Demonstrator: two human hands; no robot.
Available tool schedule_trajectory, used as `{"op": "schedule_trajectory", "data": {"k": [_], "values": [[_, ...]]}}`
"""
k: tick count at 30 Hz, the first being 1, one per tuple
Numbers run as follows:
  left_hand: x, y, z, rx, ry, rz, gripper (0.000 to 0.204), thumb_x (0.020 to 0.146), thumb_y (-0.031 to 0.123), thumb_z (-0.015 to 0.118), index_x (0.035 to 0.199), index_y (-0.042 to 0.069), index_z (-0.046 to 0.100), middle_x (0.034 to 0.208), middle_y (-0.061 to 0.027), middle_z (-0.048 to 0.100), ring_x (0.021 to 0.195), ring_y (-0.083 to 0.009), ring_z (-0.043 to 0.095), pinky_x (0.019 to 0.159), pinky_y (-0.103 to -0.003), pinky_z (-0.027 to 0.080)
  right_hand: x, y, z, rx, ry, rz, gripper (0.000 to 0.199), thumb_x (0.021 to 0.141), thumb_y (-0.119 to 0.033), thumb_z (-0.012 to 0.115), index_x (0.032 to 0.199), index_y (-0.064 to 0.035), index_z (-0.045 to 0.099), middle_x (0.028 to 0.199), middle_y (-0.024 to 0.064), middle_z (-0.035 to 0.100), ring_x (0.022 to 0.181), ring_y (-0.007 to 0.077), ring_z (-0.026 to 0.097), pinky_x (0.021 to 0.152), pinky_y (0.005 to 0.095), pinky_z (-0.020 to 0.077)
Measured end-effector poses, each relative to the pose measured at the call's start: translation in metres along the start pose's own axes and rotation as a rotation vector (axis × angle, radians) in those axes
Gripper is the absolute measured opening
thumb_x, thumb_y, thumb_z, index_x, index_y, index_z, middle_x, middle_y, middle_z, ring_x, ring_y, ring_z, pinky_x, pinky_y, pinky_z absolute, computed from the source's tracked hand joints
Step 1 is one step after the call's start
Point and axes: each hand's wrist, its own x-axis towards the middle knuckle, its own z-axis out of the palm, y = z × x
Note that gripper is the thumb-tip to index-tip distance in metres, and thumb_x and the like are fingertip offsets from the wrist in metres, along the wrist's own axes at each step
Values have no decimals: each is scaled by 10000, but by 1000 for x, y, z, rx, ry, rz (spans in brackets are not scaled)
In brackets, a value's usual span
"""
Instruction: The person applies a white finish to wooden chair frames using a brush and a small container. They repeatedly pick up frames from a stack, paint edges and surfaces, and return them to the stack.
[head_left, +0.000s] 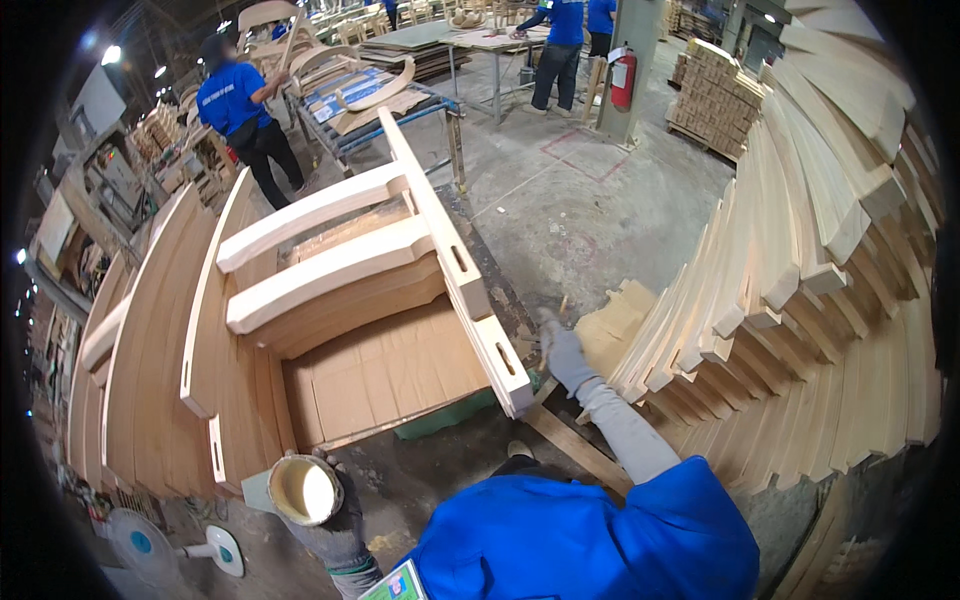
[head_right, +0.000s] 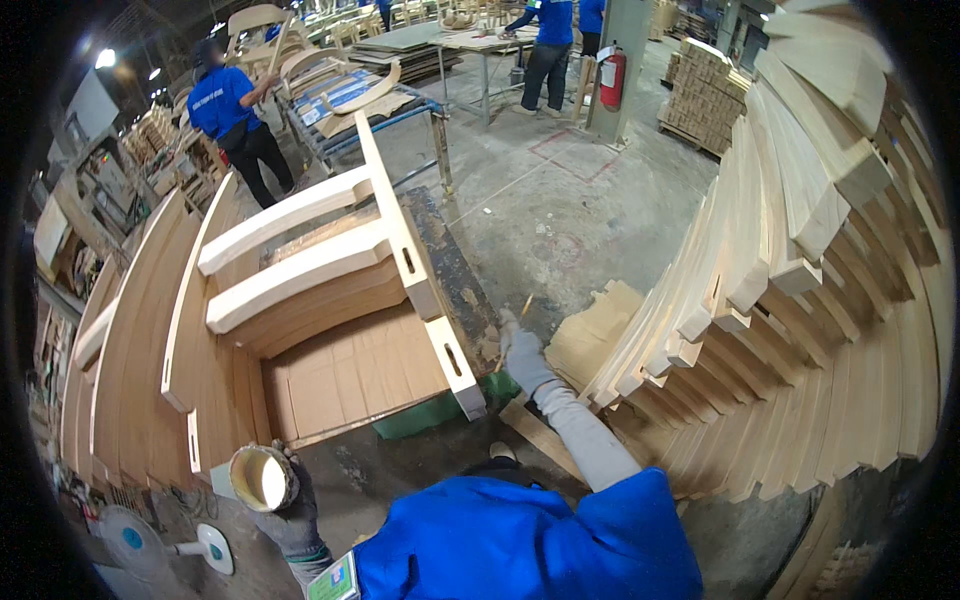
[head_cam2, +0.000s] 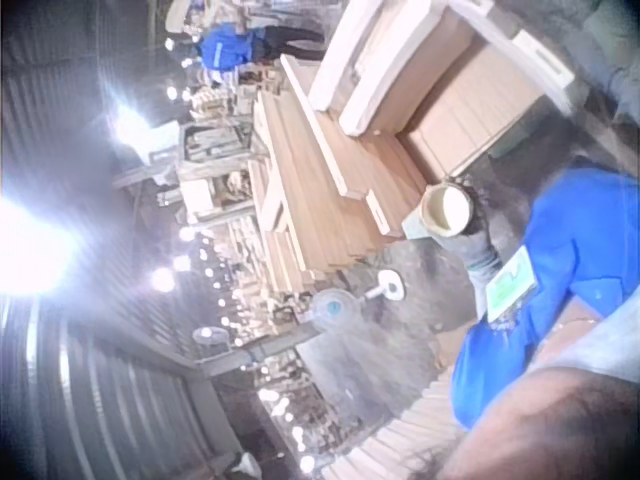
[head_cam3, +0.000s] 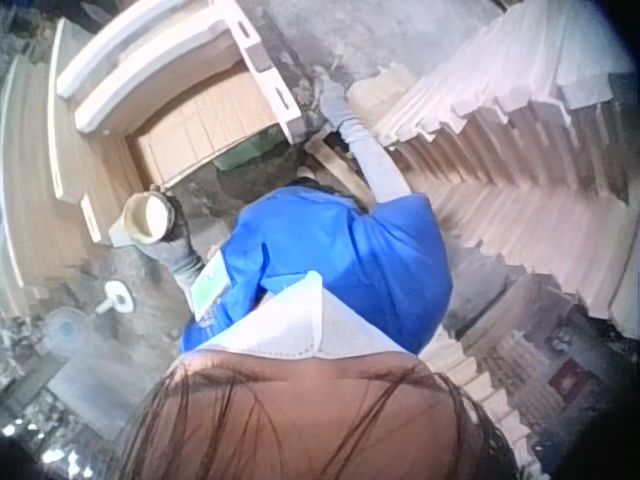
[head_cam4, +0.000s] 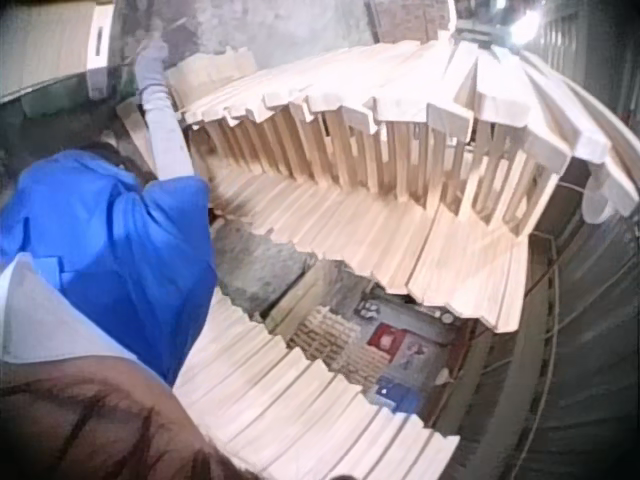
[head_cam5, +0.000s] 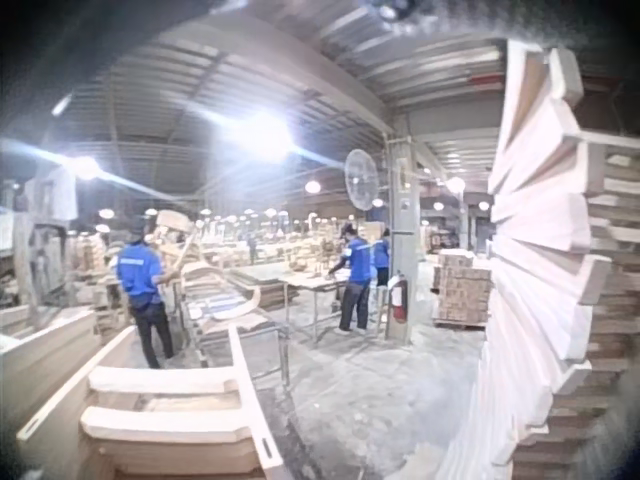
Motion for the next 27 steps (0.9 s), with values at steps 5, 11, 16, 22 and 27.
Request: {"op": "schedule_trajectory", "data": {"k": [5,11,16,22,27], "values": [[5,-6,-2,-19,-24,2,446,930,294,456,1323,95,384,1208,-195,501,1055,-294,545,911,-407,487,13,-1,40,-86,-106,-299,320,805,-153,585,1112,-73,546,867,209,612,814,387,599,671,445,466],[3,-6,13,-107,68,-47,429,937,319,441,1312,113,419,1234,-191,497,1075,-299,537,925,-415,475,19,-23,40,-266,-389,-596,620,572,-253,780,1088,-62,493,919,183,611,878,378,596,727,446,466],[24,-16,-26,-185,53,-57,510,903,304,535,1311,29,398,1287,-199,454,1182,-324,464,996,-441,415,21,-26,45,-499,-384,-523,546,585,-253,740,1040,-65,503,846,177,622,828,390,613,736,476,473],[20,-11,19,340,109,87,520,863,451,496,1170,34,536,1178,-259,535,1096,-392,516,942,-505,434,25,-29,40,-295,-461,-591,301,741,-199,587,1015,-84,538,826,183,608,824,374,612,722,463,465],[24,10,19,109,15,6,545,852,459,512,1172,18,526,1170,-253,532,1068,-388,526,927,-498,449,23,-14,23,-137,-478,-170,286,803,-231,558,1039,-70,555,873,239,598,861,356,603,712,442,458]]}}
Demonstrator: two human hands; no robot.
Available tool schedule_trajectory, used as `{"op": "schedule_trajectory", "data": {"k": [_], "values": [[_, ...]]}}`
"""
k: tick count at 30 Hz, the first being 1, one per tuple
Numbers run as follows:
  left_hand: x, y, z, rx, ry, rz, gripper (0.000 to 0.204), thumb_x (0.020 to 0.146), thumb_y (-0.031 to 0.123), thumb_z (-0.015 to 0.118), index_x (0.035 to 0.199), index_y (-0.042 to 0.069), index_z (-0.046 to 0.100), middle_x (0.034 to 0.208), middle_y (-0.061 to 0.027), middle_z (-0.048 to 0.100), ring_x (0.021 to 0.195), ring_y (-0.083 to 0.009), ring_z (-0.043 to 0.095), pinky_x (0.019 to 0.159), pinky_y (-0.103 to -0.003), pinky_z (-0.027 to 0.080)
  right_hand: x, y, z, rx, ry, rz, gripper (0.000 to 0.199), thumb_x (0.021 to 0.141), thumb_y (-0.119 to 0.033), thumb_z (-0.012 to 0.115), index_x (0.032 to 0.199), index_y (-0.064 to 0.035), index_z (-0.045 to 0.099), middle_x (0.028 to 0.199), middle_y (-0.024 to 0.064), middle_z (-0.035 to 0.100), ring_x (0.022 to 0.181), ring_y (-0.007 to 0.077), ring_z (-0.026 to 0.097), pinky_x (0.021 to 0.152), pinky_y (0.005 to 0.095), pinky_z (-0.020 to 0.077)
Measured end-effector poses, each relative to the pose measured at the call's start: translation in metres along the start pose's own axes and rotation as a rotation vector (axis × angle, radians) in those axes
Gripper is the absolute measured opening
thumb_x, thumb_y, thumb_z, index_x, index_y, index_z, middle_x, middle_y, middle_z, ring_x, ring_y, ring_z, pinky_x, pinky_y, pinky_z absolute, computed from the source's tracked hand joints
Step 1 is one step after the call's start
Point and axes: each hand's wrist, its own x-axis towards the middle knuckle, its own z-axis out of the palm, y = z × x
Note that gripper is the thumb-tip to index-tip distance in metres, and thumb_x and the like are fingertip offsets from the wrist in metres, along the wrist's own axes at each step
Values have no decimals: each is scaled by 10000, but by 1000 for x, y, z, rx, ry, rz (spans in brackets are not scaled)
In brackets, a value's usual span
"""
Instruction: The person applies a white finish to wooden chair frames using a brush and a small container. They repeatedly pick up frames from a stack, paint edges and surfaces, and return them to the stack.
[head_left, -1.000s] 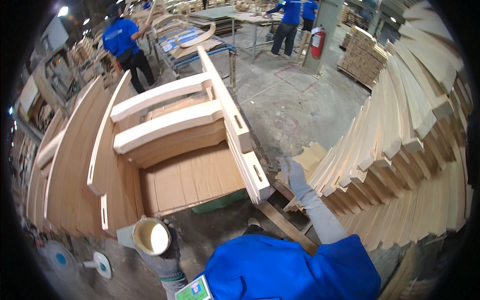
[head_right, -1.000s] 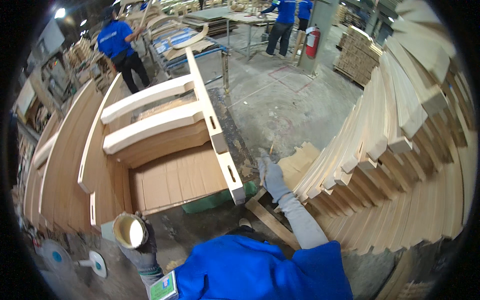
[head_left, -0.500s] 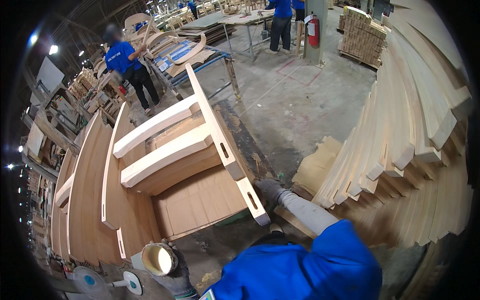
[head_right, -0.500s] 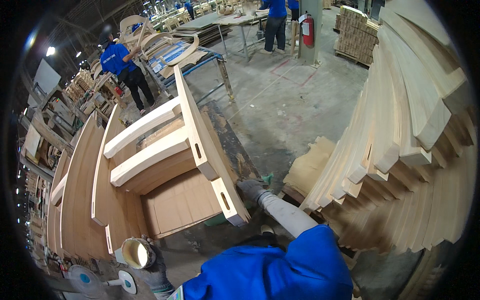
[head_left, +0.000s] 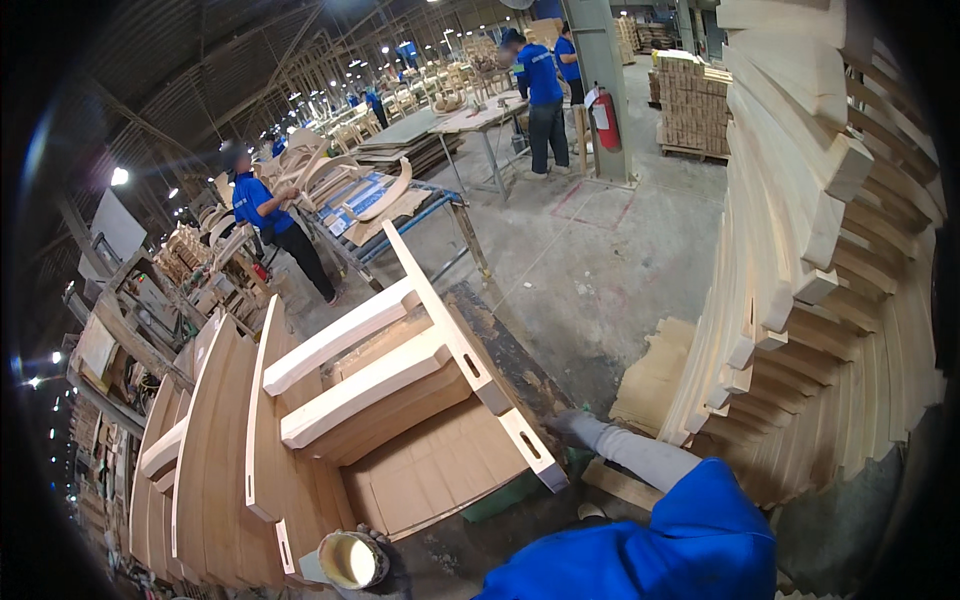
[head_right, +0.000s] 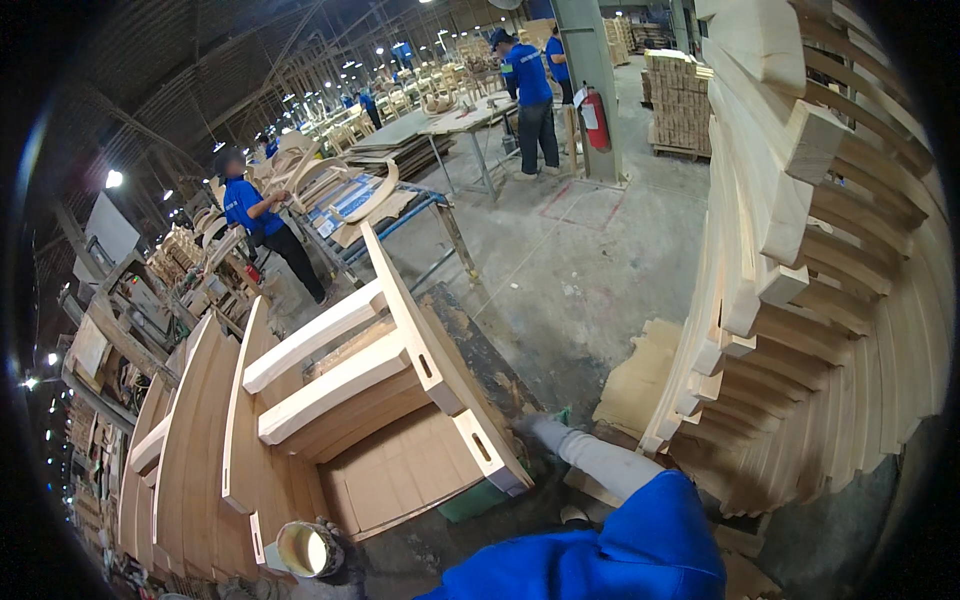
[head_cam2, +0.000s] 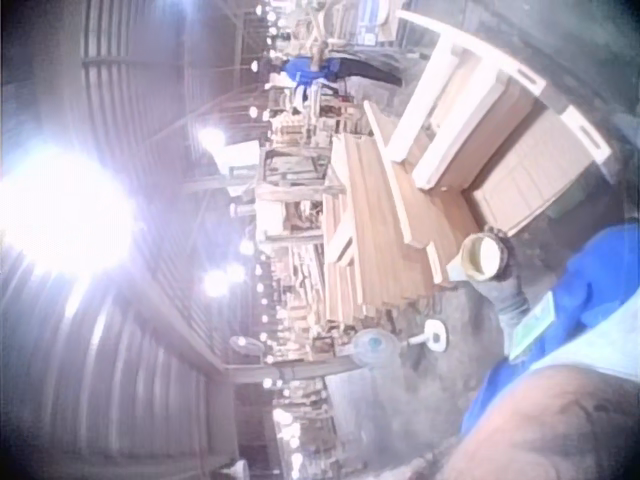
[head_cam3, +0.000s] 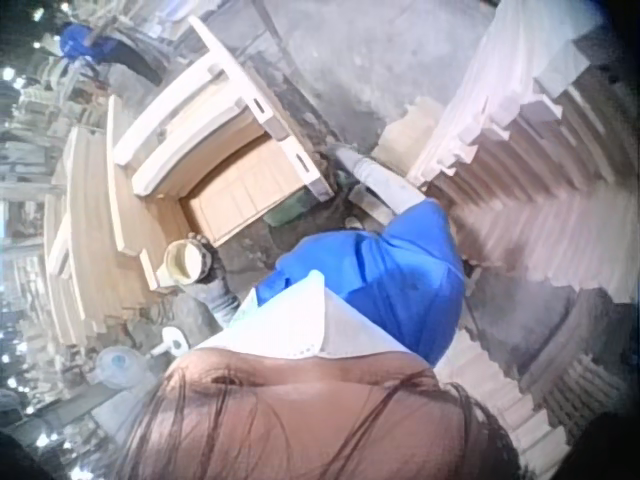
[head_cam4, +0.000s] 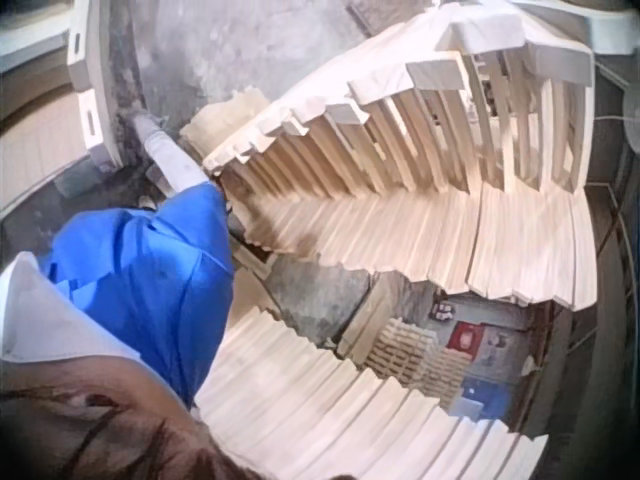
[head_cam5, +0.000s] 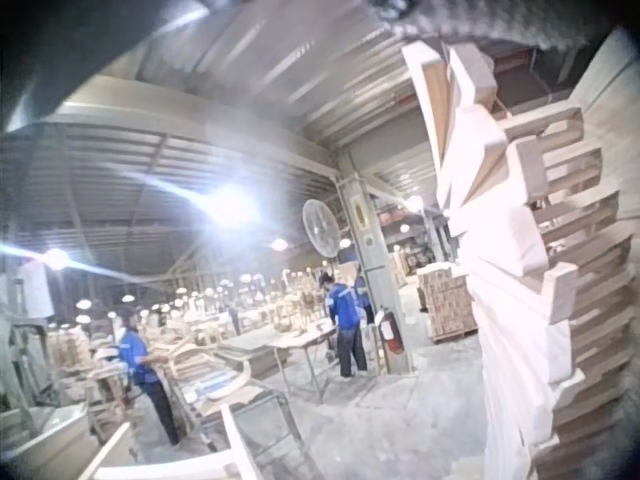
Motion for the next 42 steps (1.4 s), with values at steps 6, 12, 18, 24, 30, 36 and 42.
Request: {"op": "schedule_trajectory", "data": {"k": [6,12,18,24,30,36,42], "values": [[4,18,-52,-252,-89,-144,477,860,386,527,1161,15,524,1129,-240,546,1027,-376,534,900,-484,466,-101,-8,12,1118,424,-263,362,968,-196,393,1211,56,483,1124,178,594,922,241,614,815,332,496],[45,11,-158,-209,-266,-125,496,879,274,565,1280,36,396,1195,-155,502,1088,-275,519,923,-397,464,-181,-103,12,553,797,-467,424,909,-164,506,1246,86,444,1148,170,553,1010,234,582,861,263,481],[-39,68,-65,-141,-170,23,397,853,247,570,1170,16,505,1124,-206,537,1017,-349,536,890,-471,472,-169,-136,12,434,833,-151,633,731,-348,743,1162,50,505,1030,206,601,952,311,595,818,397,476],[-62,74,-71,870,-114,709,561,675,128,772,1145,3,494,1056,-147,560,979,-235,550,875,-358,465,-128,-129,28,677,1020,-176,614,692,-314,771,1155,-4,515,1009,134,629,882,217,615,789,333,492],[-51,68,-86,819,-24,664,527,696,151,757,1137,4,507,1047,-155,571,972,-242,558,865,-372,467,-128,-126,35,653,1028,-125,623,690,-299,778,1166,-12,497,1021,115,616,909,188,597,794,320,487],[-30,46,-67,838,-39,620,496,718,173,742,1128,5,520,1038,-163,581,965,-249,565,855,-386,468,-128,-127,34,847,956,-194,612,697,-230,779,1178,-1,477,1074,117,593,950,182,581,829,320,480],[-18,24,-41,839,-94,597,466,740,196,727,1120,7,533,1030,-170,591,958,-256,573,845,-399,469,-141,-133,26,727,895,-153,626,723,-294,757,1194,6,475,997,131,624,873,196,613,771,322,493]]}}
